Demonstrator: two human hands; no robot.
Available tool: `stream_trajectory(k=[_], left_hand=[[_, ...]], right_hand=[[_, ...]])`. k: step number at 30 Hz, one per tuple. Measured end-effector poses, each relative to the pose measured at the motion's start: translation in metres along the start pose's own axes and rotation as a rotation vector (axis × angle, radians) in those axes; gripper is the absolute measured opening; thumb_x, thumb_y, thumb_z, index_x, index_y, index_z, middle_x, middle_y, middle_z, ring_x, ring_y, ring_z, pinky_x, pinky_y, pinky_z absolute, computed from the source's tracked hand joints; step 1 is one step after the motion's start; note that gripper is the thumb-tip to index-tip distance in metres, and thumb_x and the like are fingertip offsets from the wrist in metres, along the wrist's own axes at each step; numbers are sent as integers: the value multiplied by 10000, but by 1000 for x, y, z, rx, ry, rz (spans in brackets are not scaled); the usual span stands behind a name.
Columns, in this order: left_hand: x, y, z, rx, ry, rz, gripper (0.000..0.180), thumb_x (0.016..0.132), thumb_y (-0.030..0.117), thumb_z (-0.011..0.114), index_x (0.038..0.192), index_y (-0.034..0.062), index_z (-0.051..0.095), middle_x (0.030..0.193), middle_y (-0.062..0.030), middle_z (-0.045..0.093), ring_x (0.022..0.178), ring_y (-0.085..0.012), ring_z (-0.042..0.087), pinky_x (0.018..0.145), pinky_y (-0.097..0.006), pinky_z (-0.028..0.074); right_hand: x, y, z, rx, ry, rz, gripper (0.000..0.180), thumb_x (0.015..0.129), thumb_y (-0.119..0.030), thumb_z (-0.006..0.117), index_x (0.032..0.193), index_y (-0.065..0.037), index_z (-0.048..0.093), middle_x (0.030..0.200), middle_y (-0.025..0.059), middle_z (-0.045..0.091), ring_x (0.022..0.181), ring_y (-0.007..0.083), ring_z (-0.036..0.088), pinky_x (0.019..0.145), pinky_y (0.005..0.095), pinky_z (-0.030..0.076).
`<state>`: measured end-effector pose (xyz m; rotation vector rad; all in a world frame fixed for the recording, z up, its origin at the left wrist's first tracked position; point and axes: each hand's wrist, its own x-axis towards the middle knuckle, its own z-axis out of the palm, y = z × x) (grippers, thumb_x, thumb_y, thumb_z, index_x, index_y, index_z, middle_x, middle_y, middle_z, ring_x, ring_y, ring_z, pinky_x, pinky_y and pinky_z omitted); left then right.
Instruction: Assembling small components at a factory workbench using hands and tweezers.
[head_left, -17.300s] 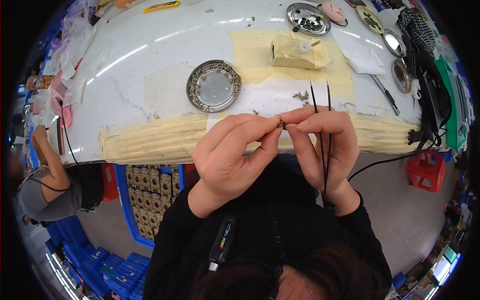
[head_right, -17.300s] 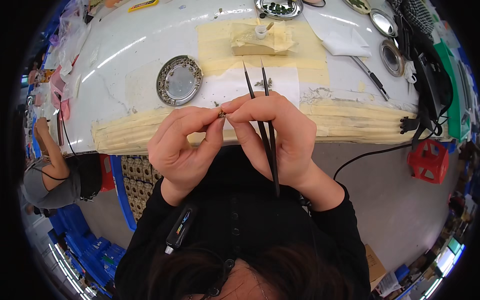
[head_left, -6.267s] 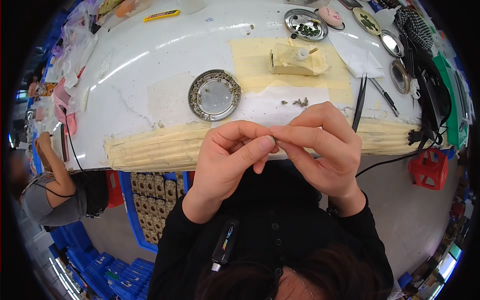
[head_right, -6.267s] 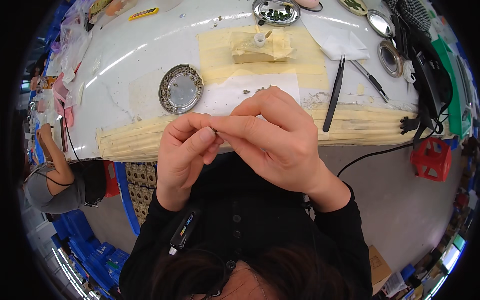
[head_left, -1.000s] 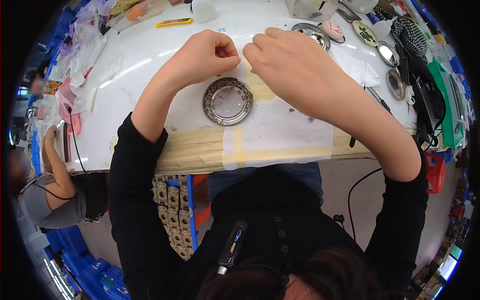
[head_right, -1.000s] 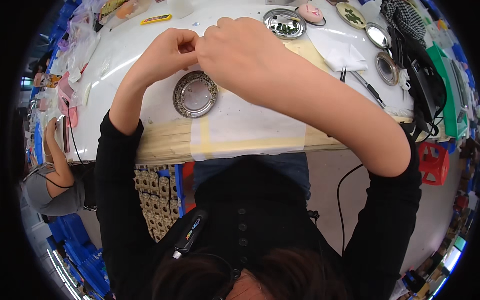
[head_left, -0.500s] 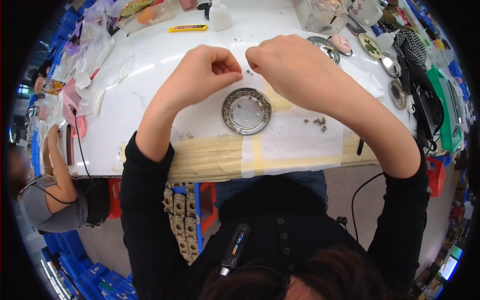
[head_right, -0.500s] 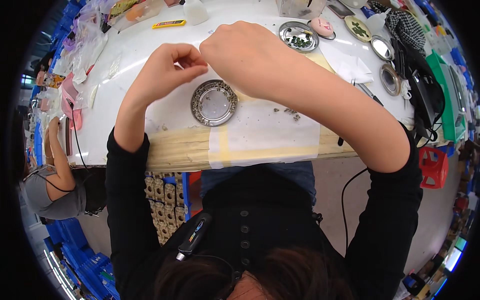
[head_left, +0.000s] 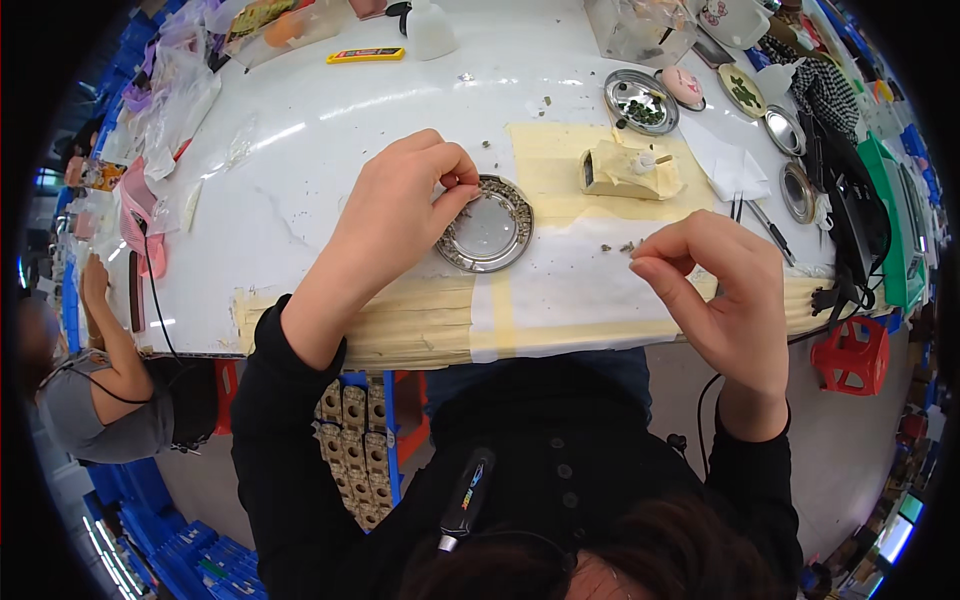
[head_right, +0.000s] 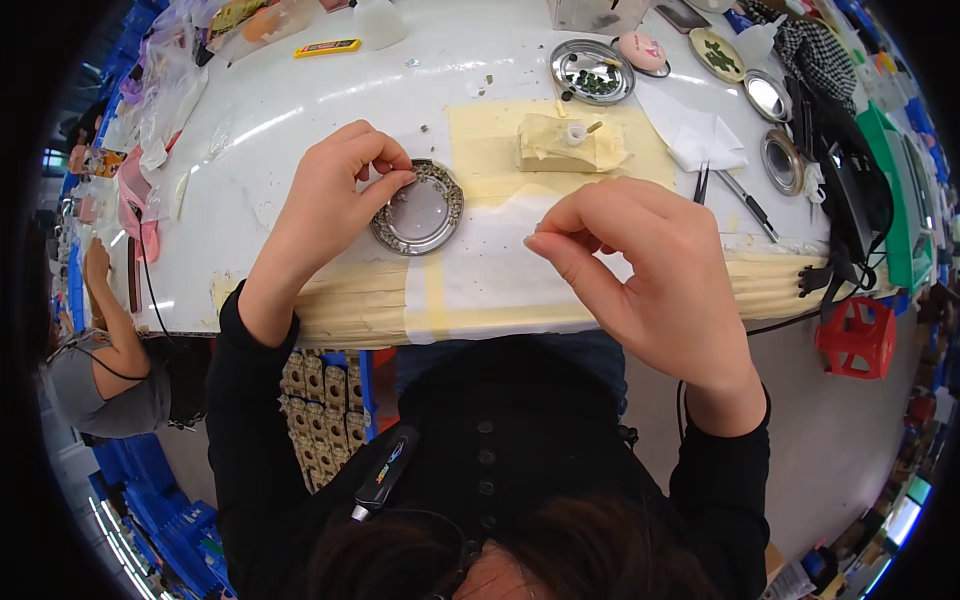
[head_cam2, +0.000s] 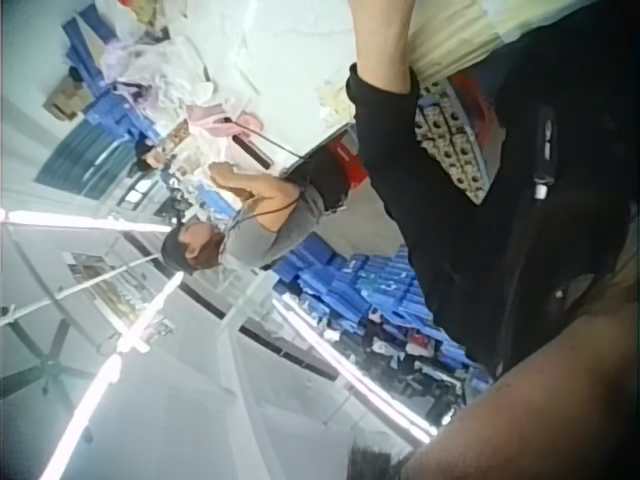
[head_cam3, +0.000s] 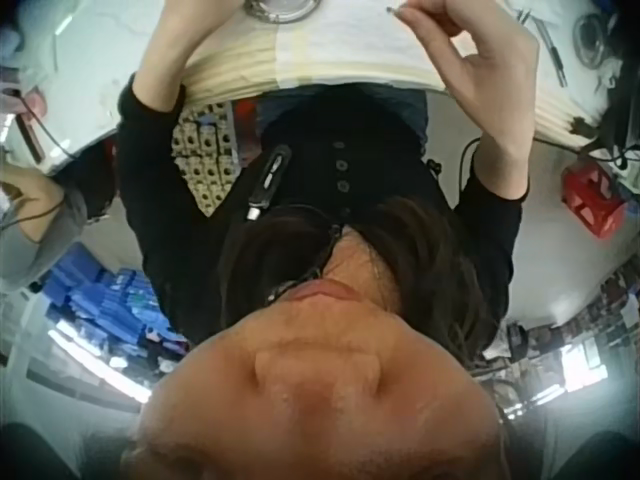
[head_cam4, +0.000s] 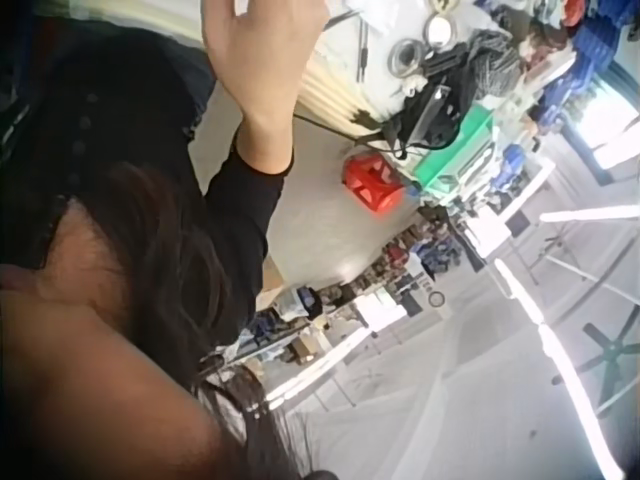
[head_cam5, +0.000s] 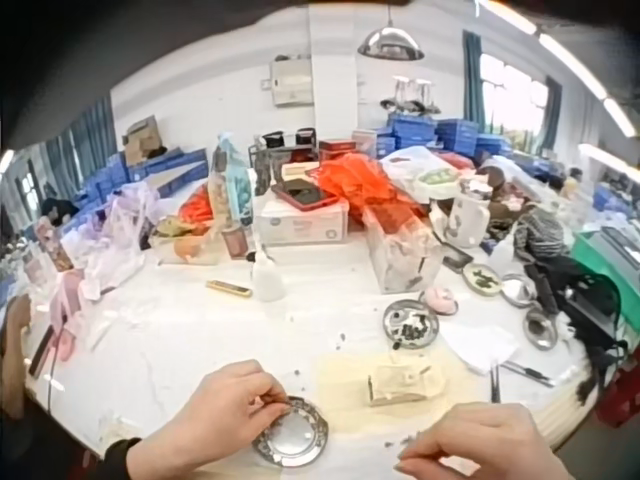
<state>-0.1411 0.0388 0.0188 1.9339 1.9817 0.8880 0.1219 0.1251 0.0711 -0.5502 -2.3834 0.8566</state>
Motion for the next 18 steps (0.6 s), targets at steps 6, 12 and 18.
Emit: stream_trajectory(k=[6,12,18], left_hand=[[-3,8,-5,-27,27,-30,70,824,18,684,861,6,626,796,-56,613,675,-133,546,603,-262,435],[-36,39,0,-892,144,-257,45,870,-30,650,908,-27,626,885,-105,694,779,-111,667,700,-223,550],[-53,65,40,-1527,214,-279,101,891,-28,645,990,-45,635,911,-132,696,778,-141,672,694,-244,552]], right_hand=[[-10,6,2,59,26,8,95,774,0,736,792,1,643,702,77,627,615,194,594,561,290,473],[-11,8,32,178,86,-80,131,744,19,742,836,-19,657,727,82,623,629,222,589,544,317,461],[-3,3,58,286,241,-189,190,718,41,750,878,-28,673,756,80,629,661,222,607,565,304,475]])
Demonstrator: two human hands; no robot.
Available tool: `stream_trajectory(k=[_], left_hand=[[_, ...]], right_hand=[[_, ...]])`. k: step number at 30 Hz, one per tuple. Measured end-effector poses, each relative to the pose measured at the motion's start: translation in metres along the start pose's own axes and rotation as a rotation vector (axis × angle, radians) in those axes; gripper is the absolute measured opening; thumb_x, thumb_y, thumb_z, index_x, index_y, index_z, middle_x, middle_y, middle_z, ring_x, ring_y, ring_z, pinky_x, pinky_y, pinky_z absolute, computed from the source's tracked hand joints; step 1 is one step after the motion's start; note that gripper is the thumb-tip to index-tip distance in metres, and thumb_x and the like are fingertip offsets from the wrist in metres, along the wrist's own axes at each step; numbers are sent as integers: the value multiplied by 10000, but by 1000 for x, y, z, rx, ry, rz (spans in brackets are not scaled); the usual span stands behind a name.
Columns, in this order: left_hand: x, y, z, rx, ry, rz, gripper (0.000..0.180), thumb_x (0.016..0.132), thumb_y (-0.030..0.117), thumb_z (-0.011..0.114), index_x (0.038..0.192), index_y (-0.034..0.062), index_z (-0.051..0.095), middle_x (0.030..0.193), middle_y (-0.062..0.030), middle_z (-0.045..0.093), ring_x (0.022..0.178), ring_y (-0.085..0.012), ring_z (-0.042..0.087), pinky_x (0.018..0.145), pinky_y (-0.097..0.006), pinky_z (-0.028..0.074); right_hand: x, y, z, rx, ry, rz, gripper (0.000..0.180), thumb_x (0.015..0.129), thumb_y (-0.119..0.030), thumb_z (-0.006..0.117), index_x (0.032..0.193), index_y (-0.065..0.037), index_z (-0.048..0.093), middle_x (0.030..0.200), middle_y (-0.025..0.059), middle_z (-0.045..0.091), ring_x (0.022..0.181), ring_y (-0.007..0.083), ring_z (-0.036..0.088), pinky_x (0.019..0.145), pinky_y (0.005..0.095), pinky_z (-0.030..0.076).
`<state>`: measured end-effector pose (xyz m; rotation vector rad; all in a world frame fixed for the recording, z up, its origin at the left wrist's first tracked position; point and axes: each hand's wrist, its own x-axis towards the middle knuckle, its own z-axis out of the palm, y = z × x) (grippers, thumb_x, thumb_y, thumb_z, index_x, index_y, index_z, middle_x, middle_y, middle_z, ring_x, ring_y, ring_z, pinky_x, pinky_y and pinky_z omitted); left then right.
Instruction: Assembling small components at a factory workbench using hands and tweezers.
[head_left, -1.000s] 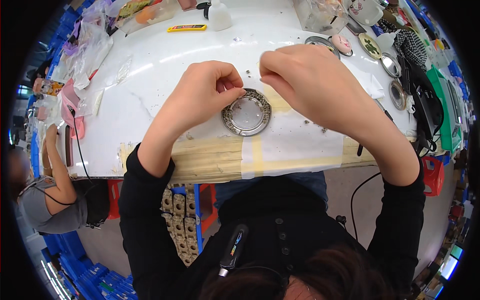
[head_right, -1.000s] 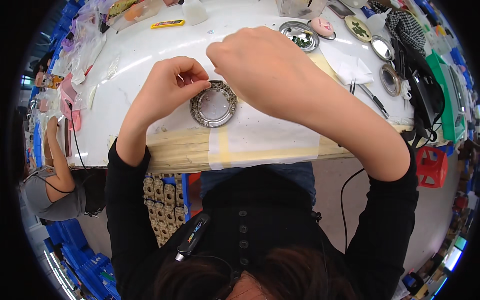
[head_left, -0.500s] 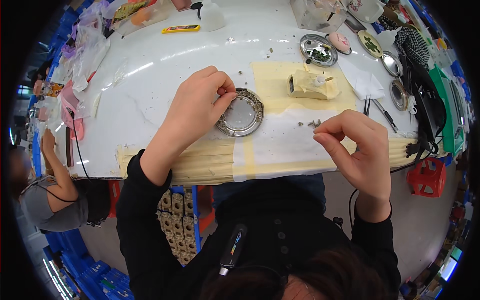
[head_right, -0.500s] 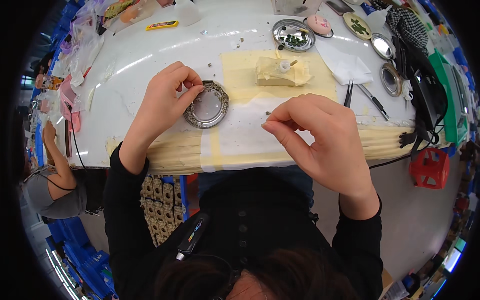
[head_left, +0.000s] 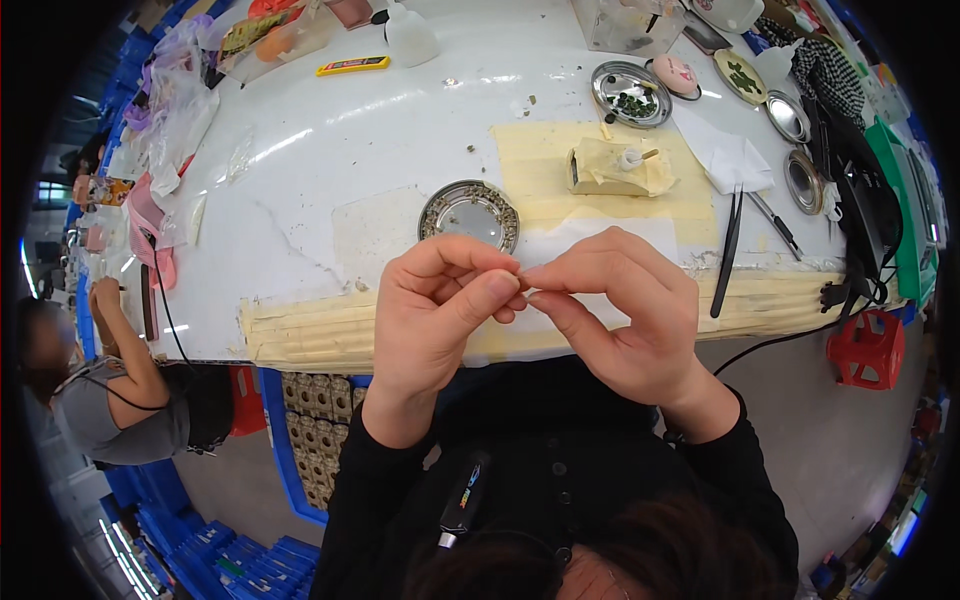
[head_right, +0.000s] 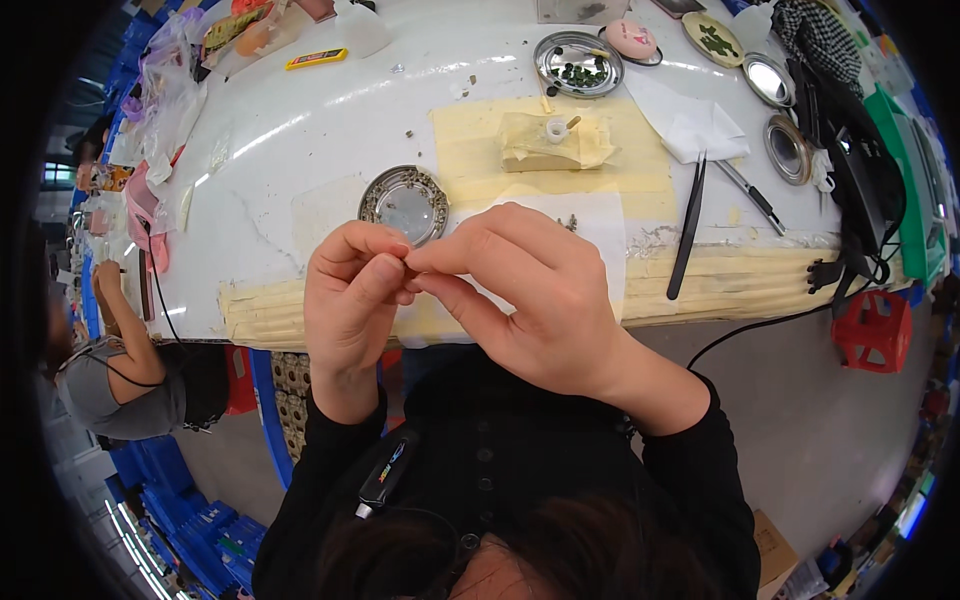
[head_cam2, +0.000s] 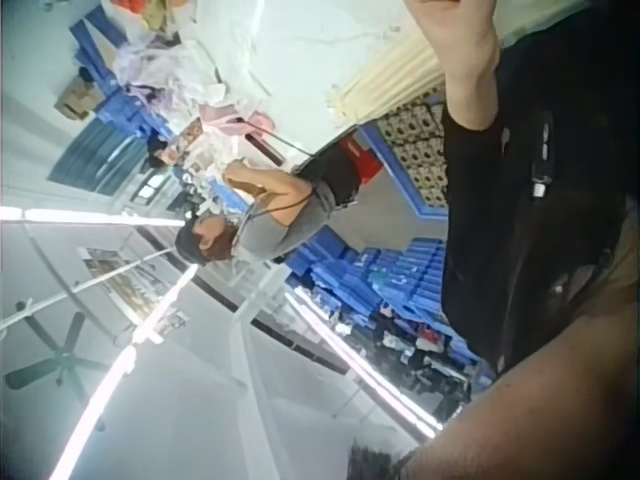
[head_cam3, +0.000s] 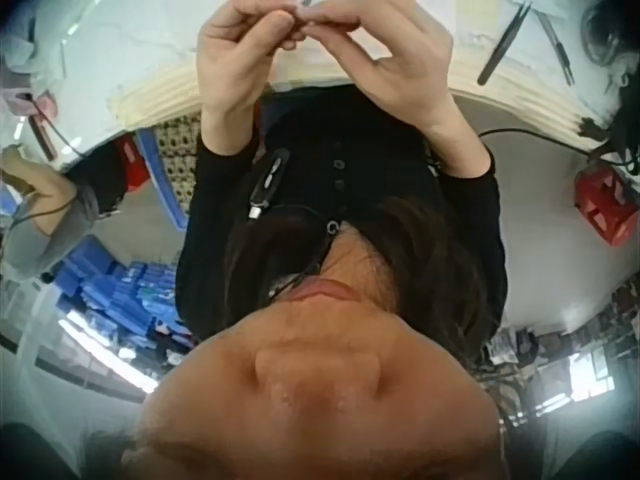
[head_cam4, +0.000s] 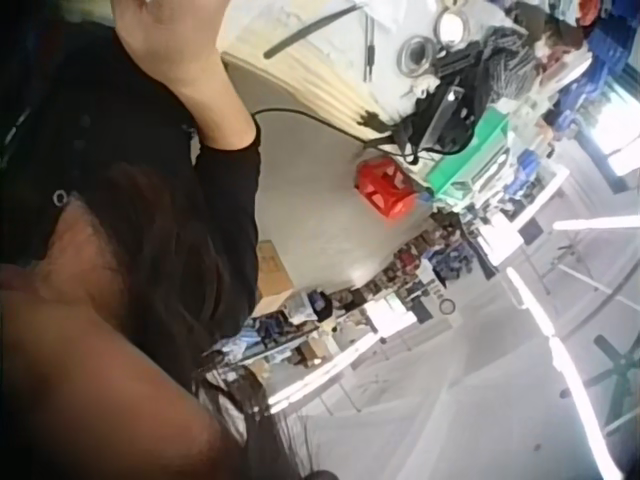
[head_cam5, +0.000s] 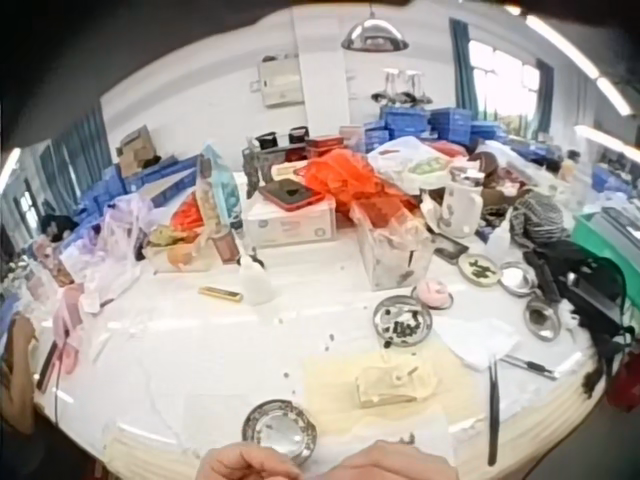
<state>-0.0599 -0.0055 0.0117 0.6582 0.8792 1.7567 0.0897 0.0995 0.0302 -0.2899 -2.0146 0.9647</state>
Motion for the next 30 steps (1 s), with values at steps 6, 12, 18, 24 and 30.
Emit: stream_trajectory(k=[6,12,18,24,30], left_hand=[[-5,-13,10,155,-9,103,153,880,-61,641,1031,-65,666,963,-124,670,833,-146,656,738,-249,542],[-4,-19,10,144,-48,129,156,862,-97,643,1017,-78,655,1008,-130,652,905,-151,653,790,-253,542],[-5,-21,12,138,-9,106,222,858,-100,650,1075,-67,624,978,-113,672,911,-134,656,809,-240,538],[-4,-22,12,115,-25,97,381,844,-97,667,1207,-57,560,962,-103,677,900,-126,660,798,-224,534],[-2,-20,17,204,-46,125,581,839,-99,664,1362,-49,416,926,-101,672,873,-122,659,788,-227,533]], right_hand=[[-5,7,-4,21,61,29,192,722,72,738,878,-25,681,762,74,641,680,193,630,587,283,490],[-14,11,-3,-4,89,-11,261,703,93,740,929,-32,703,812,77,644,704,192,643,591,274,510],[-17,17,-6,-23,55,-81,272,694,93,743,932,-32,703,827,76,648,715,196,645,592,277,516],[-16,14,-8,51,41,16,206,727,86,736,897,-17,685,817,76,658,730,199,643,624,282,513],[-20,17,-10,203,32,119,164,768,64,722,907,-16,687,809,73,660,724,189,629,640,271,489]])
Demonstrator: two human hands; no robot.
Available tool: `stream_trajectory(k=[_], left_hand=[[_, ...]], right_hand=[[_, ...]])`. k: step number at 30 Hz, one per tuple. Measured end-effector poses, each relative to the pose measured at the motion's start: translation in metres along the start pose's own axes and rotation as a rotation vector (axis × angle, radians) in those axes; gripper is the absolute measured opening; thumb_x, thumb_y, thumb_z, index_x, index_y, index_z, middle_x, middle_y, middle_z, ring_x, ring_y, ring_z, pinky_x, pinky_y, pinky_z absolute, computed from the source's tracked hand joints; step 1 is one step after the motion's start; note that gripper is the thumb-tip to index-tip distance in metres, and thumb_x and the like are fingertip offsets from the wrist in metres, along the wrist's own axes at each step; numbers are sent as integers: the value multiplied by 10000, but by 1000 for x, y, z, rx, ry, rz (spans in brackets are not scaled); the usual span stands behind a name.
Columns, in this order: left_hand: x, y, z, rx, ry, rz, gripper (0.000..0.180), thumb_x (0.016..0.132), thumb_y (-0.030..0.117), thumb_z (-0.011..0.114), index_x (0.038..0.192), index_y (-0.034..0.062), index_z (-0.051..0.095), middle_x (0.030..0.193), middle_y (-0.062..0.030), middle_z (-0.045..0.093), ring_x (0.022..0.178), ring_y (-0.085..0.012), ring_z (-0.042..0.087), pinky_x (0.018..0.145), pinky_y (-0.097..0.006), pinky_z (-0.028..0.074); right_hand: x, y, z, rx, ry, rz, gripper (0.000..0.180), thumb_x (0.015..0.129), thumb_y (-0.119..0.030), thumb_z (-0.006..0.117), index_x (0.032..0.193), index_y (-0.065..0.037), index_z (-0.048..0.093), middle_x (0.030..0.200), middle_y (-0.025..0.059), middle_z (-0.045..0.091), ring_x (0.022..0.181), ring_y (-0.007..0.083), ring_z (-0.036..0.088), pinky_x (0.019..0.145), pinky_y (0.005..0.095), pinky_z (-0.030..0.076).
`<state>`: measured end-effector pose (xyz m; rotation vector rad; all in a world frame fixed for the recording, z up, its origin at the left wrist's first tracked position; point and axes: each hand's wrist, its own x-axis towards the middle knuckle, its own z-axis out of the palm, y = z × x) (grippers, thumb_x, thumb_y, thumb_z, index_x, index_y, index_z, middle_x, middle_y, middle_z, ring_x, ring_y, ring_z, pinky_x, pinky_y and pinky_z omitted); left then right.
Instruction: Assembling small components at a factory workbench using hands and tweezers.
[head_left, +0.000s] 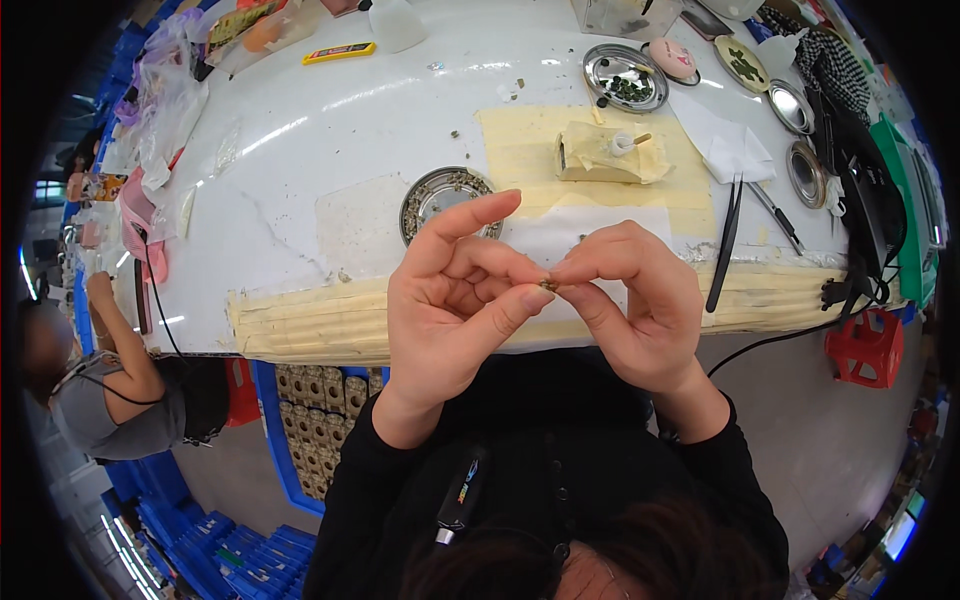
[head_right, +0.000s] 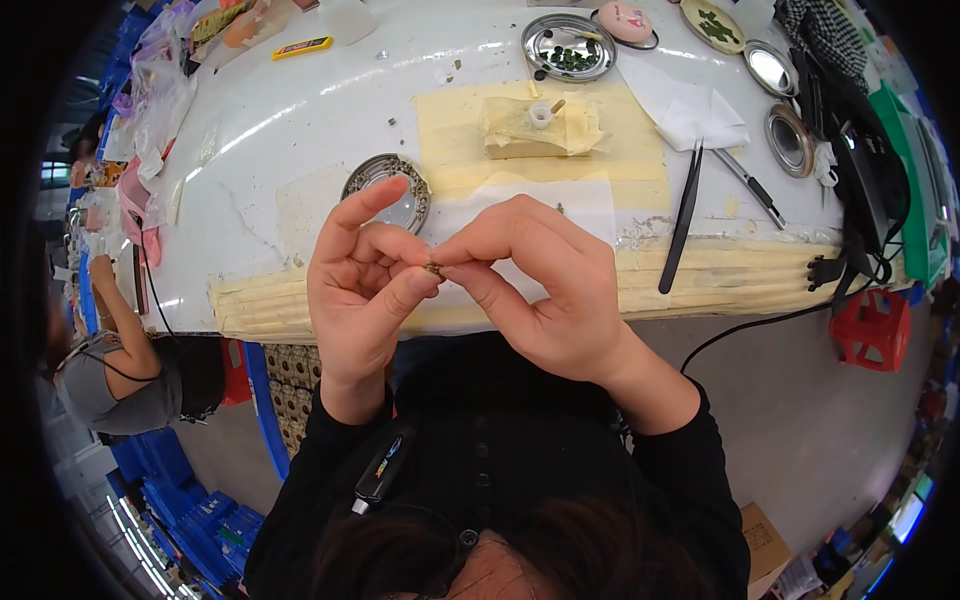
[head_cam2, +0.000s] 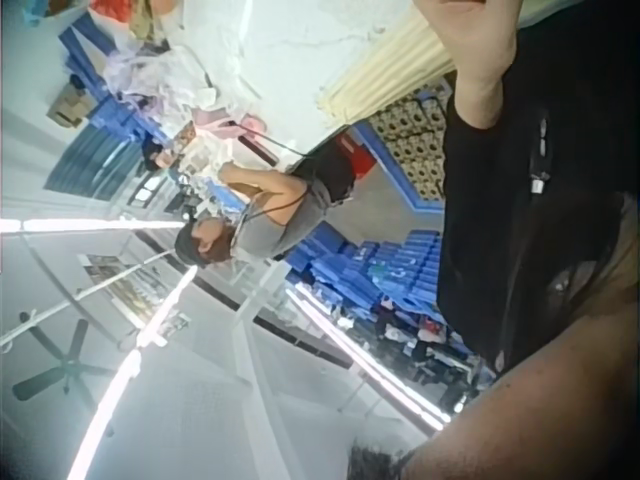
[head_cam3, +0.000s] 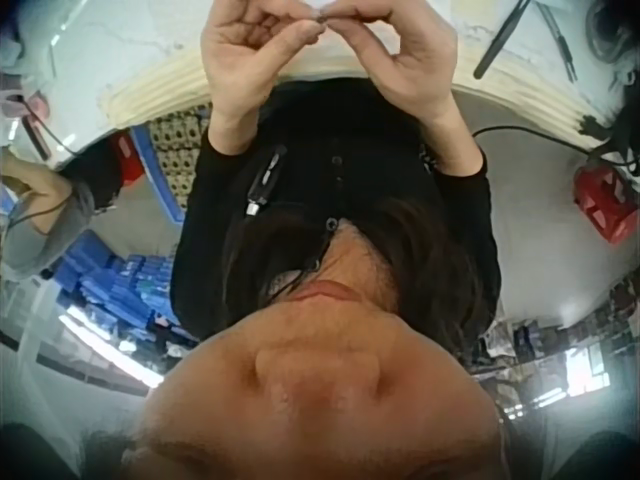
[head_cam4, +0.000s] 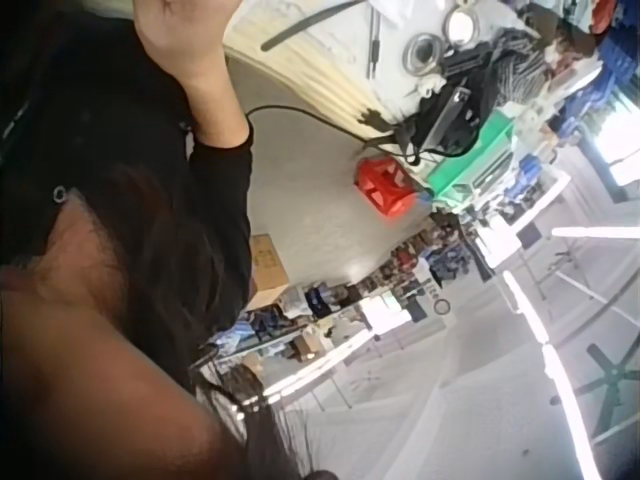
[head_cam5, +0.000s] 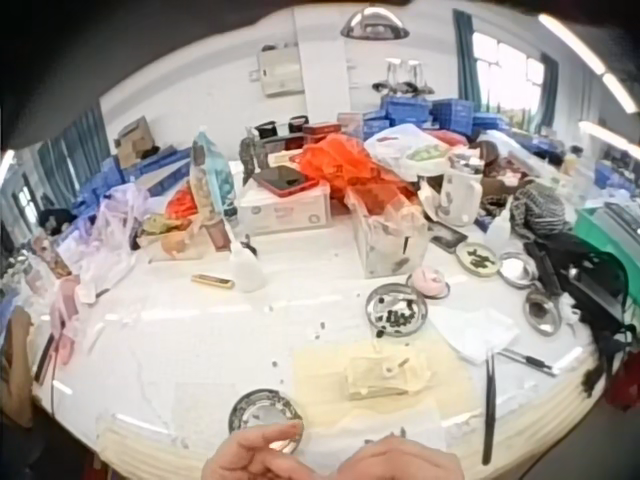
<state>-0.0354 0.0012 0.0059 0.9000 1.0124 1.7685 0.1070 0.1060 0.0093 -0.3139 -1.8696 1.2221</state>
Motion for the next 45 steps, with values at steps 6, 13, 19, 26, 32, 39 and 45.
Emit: stream_trajectory(k=[6,13,19,26,32,39,45], left_hand=[[-1,4,5,113,10,-9,729,811,-85,691,1435,-45,316,893,-69,647,830,-93,627,748,-207,512],[0,-4,-1,-161,26,-98,714,841,-93,667,1446,-15,296,907,-86,658,846,-113,643,776,-225,526],[0,-4,1,-88,15,-83,710,850,-87,659,1451,-10,289,907,-81,656,836,-107,635,776,-225,524],[1,-7,-4,-188,8,-231,338,868,-34,671,1186,-31,556,881,-95,680,799,-120,659,726,-224,540],[0,-1,-4,-231,2,-359,126,875,-1,681,989,-41,647,869,-105,694,775,-130,674,687,-235,555],[-3,-5,-1,-134,-63,-247,124,888,-11,662,1001,-58,637,879,-101,689,794,-121,664,707,-237,553],[-2,-7,-4,-117,-45,-193,117,898,-16,646,1006,-59,635,894,-109,691,803,-126,666,715,-241,555]], right_hand=[[-1,1,-5,28,-41,35,159,779,55,715,918,-19,691,811,73,660,722,186,624,636,270,486],[-3,5,1,-206,10,-207,219,744,44,747,945,-29,700,857,86,662,715,199,652,598,277,527],[-3,6,-1,-218,16,-197,228,718,42,758,927,-31,702,860,85,663,714,202,656,595,282,535],[-3,6,-3,-296,3,-256,206,718,33,748,901,-20,669,825,84,645,687,218,639,566,296,515],[-5,6,-3,-307,9,-279,201,723,44,742,898,-12,659,826,83,646,703,220,639,575,299,514],[-3,0,-5,-90,-15,-71,167,783,65,703,931,-4,666,850,93,653,719,215,639,605,295,519],[-3,3,-8,-123,-72,-162,246,783,83,678,1000,-31,699,874,98,660,764,214,662,644,287,544]])
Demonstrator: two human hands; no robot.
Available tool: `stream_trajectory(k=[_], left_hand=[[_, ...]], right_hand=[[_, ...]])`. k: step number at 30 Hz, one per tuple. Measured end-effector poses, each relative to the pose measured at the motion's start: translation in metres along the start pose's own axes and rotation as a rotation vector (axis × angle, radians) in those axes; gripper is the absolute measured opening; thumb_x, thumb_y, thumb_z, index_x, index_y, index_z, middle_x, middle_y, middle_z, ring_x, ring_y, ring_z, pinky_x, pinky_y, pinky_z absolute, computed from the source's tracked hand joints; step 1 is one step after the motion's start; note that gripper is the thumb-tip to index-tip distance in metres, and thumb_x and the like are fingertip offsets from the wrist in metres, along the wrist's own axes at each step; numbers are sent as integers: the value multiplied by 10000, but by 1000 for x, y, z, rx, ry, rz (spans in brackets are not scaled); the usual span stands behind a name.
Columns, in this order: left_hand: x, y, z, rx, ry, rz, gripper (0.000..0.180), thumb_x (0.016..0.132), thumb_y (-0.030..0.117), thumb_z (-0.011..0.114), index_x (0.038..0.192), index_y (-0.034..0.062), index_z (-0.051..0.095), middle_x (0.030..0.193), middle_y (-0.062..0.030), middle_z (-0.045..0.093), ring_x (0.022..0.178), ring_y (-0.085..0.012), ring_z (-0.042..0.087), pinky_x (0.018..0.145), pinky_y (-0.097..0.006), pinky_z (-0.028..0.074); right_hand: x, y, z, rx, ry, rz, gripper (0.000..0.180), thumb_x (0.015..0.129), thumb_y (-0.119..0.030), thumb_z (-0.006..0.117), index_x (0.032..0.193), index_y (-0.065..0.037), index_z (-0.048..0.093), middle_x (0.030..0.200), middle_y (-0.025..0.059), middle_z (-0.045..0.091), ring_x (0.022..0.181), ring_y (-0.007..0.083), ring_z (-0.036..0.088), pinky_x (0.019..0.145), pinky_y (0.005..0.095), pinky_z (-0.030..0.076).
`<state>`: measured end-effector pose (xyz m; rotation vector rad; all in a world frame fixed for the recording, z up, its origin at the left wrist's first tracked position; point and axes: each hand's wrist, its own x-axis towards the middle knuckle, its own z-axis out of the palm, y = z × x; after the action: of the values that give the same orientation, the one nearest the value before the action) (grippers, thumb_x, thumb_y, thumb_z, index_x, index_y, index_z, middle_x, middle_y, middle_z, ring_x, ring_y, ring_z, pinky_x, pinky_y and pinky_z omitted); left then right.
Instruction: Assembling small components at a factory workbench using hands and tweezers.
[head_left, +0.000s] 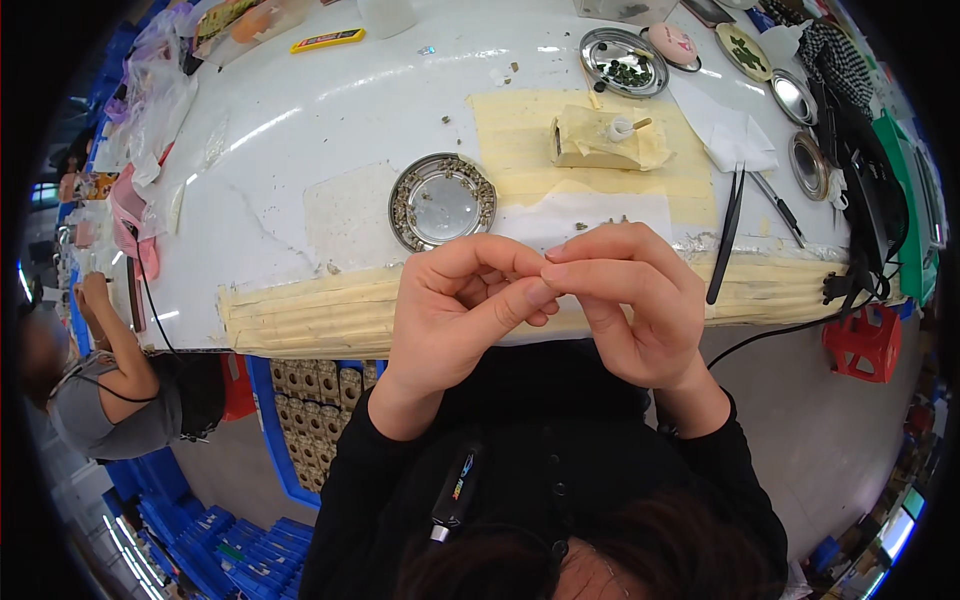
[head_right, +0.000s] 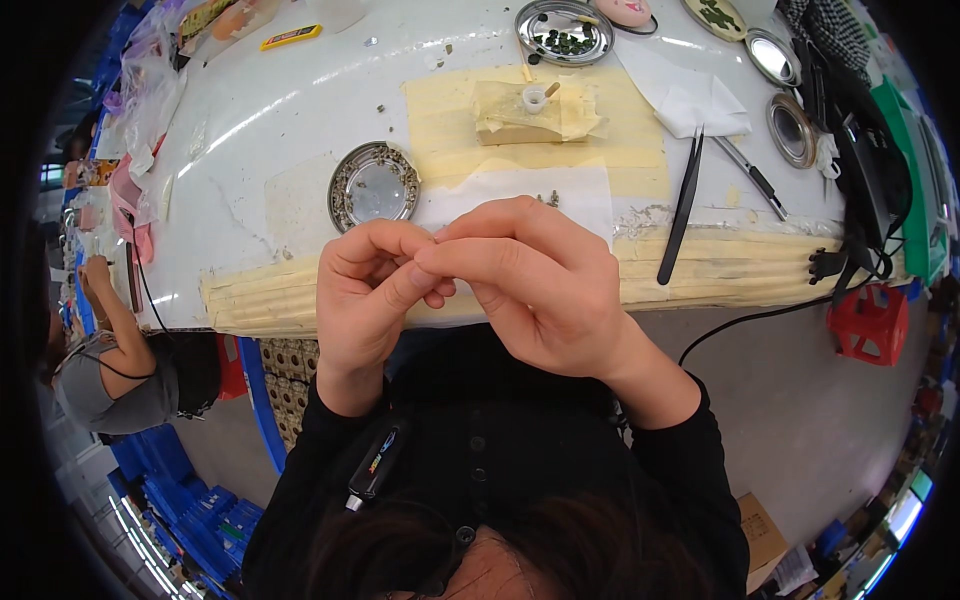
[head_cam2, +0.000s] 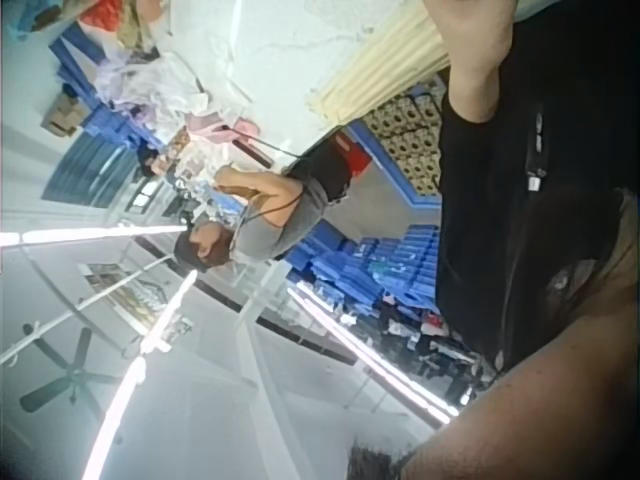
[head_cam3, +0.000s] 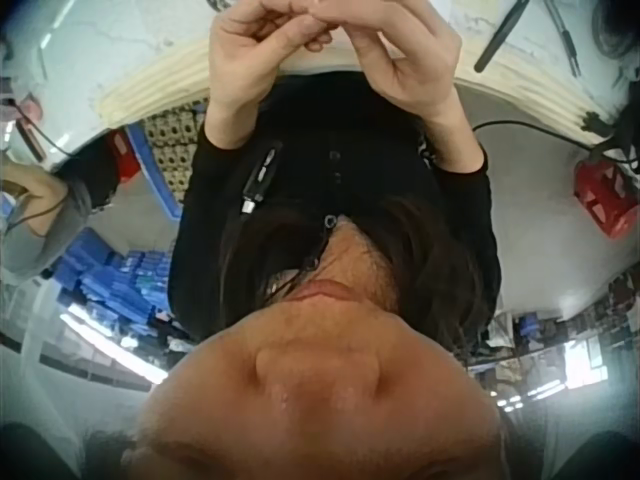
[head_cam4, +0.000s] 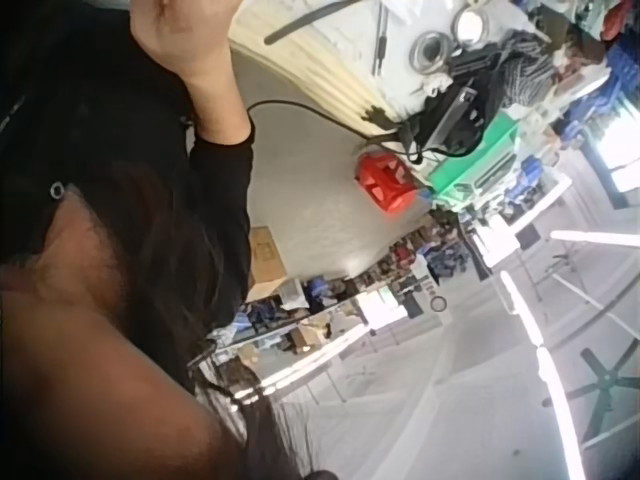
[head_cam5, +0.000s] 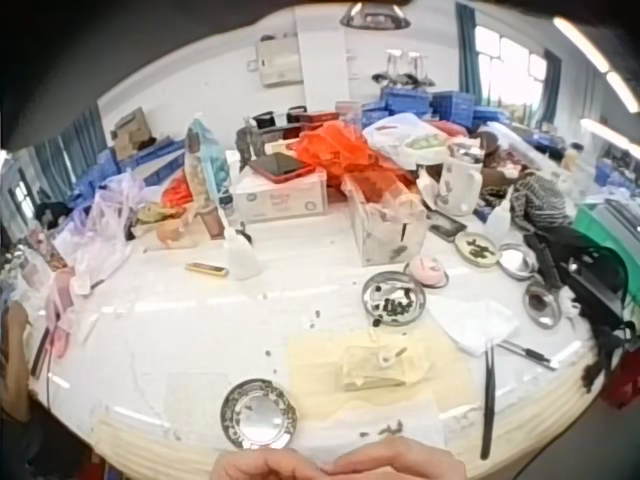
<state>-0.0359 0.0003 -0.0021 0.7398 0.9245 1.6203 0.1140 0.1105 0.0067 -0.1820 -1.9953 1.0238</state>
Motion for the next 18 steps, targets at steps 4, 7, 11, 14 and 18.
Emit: stream_trajectory(k=[4,7,11,14,18], left_hand=[[1,-2,0,-34,36,52,117,899,-26,639,1014,-51,638,912,-112,694,809,-125,666,721,-241,555],[1,-4,3,-22,56,108,124,890,-42,643,1014,-49,646,922,-111,694,808,-124,662,726,-238,550],[3,-8,-1,45,8,167,137,868,-69,656,1005,-57,658,957,-120,683,814,-126,652,731,-231,538],[2,-11,0,43,23,180,148,854,-79,665,1000,-52,670,954,-116,667,811,-127,643,723,-223,530],[1,-10,1,218,34,252,167,833,-75,685,994,-31,680,925,-106,645,802,-135,621,706,-236,507]], right_hand=[[-4,2,2,-13,36,25,240,763,86,688,974,-28,698,906,109,673,784,216,671,657,284,548],[-6,0,5,20,85,69,236,752,85,701,963,-19,688,898,105,682,779,217,670,662,287,538],[-8,2,6,63,114,102,220,749,81,714,947,-6,671,856,92,684,764,215,665,660,283,517],[-9,3,6,73,115,123,188,764,69,714,930,-5,666,836,90,676,744,210,654,649,276,503],[-7,0,3,119,37,226,95,815,23,696,899,-6,665,819,84,660,727,184,619,660,271,482]])
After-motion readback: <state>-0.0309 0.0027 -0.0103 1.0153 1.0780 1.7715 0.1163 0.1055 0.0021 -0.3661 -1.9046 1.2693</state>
